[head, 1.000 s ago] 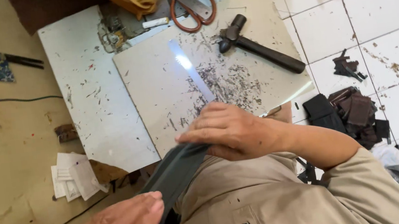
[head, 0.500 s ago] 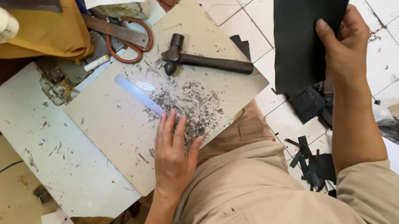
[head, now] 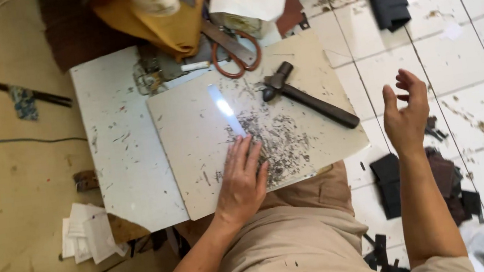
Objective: Aligning leather pieces with a ruler, folding the edges, and hammering them flat to prepare components for assembly.
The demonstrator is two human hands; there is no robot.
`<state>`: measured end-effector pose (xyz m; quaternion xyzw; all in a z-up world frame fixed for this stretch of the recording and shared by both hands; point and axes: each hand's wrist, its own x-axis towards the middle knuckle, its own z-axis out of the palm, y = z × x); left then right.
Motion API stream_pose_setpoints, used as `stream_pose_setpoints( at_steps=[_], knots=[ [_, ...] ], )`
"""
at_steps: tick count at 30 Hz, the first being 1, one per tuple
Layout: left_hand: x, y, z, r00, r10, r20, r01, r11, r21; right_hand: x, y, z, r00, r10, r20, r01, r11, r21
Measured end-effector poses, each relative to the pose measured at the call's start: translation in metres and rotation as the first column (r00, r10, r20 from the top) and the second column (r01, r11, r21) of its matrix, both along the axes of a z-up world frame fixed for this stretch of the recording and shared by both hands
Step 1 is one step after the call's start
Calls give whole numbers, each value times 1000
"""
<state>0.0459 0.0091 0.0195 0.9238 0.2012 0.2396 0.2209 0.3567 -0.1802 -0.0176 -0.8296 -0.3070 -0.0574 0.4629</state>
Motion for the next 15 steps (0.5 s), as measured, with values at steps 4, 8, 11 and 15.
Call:
stream_pose_setpoints(
  at_steps=[4,8,11,15],
  knots=[
    [-5,2,-8,997,-9,76,11,1000,-16,-66,60,27,944,228,240,-246,968,48],
    [-16,10,1,986,20,165,11,983,-181,-139,119,25,828,470,306,-499,867,17],
    [-31,28,-13,978,38,204,5,978,-206,-165,136,39,754,576,315,-571,812,-118],
    [-52,67,-14,981,94,168,-67,985,-161,-177,144,27,707,593,385,-522,805,-281]
  ],
)
